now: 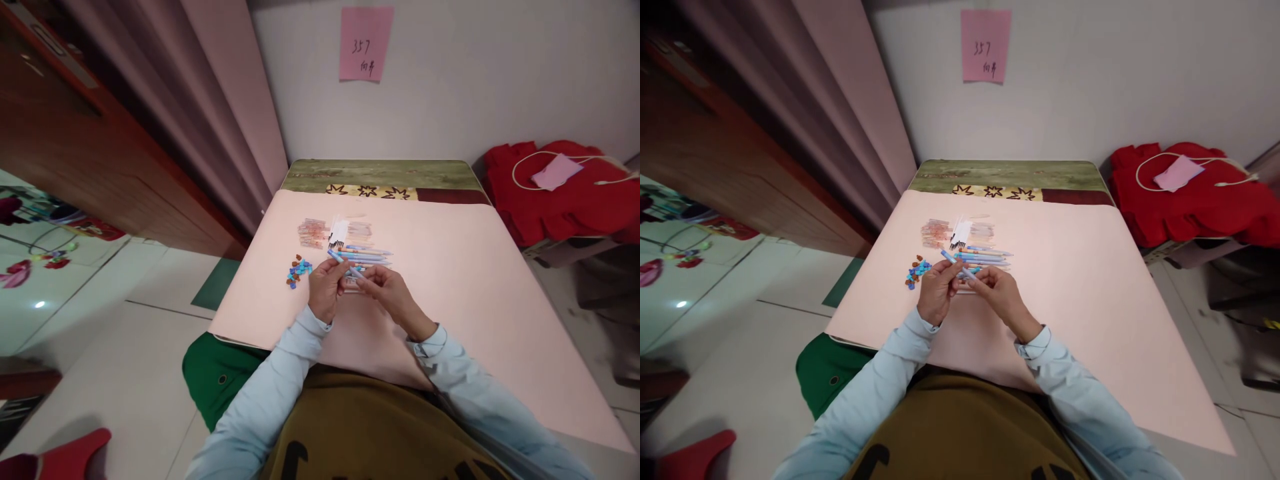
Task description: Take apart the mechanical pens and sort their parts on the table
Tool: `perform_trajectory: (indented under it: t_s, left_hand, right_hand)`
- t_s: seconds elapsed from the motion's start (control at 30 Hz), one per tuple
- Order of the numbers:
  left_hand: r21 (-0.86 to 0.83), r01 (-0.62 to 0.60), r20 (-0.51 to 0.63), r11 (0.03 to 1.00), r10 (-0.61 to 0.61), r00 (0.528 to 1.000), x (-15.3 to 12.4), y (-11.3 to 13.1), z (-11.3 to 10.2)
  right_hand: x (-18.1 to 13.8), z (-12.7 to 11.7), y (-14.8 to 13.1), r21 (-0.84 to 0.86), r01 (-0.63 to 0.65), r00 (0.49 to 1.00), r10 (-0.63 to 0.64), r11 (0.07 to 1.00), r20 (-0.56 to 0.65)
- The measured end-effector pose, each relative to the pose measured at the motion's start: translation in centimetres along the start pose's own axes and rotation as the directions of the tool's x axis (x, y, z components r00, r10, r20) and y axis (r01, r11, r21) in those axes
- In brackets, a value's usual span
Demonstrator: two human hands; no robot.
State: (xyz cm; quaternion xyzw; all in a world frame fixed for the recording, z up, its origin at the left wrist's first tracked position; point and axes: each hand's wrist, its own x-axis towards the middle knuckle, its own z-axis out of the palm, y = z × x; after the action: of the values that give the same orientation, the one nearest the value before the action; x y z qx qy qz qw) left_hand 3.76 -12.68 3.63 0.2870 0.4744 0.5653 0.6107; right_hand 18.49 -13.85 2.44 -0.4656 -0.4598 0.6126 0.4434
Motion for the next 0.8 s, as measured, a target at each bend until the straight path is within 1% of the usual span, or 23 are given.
perform_trajectory:
  t_s: [0.07,0.1,0.23,0.3,0.37,0.43,0.53,0.63,0.7,0.8]
  left_hand:
    - [-0.004,0.008,0.009,1.000,-0.008,1.000,0.1,0.0,0.1]
    - [-0.005,0.008,0.013,1.000,-0.008,1.000,0.1,0.1,0.1]
    - [-0.007,-0.006,0.027,1.000,0.006,1.000,0.2,0.2,0.2]
    - [-0.009,-0.011,0.024,1.000,0.011,1.000,0.2,0.1,0.2]
    - [-0.014,-0.011,0.013,1.000,0.011,1.000,0.2,0.0,0.1]
    - [-0.017,-0.006,-0.005,1.000,0.006,1.000,0.3,-0.2,0.1]
    - [-0.031,0.002,-0.033,1.000,-0.003,0.999,0.5,-0.6,0.2]
    - [-0.053,0.016,-0.036,0.998,-0.018,0.999,0.8,-0.9,0.1]
    - [-0.063,0.034,-0.032,0.997,-0.037,0.999,1.1,-1.1,0.0]
    - [-0.069,0.050,-0.048,0.996,-0.053,0.997,1.5,-1.3,-0.3]
  right_hand:
    - [0.0,0.0,0.0,0.001,0.036,0.999,-0.035,0.999,-0.028]
    - [0.0,0.0,0.0,-0.009,0.030,0.999,-0.030,1.000,-0.019]
    - [-0.2,-0.2,-0.2,-0.024,-0.106,0.989,0.108,0.994,0.099]
    - [0.0,-0.3,-0.2,-0.017,-0.136,0.985,0.137,0.991,0.105]
    - [0.2,-0.5,0.1,-0.039,-0.102,0.993,0.104,0.994,0.058]
    - [0.6,-0.8,0.6,-0.074,-0.036,0.999,0.036,0.997,0.000]
    - [1.1,-1.1,1.5,-0.160,0.057,0.994,-0.070,0.985,-0.081]
    - [1.2,-1.2,1.6,-0.242,0.080,0.988,-0.109,0.967,-0.109]
    - [1.2,-1.0,1.2,-0.266,0.051,0.996,-0.070,0.963,-0.062]
    - [1.4,-0.7,0.7,-0.256,-0.034,0.998,0.045,0.966,0.036]
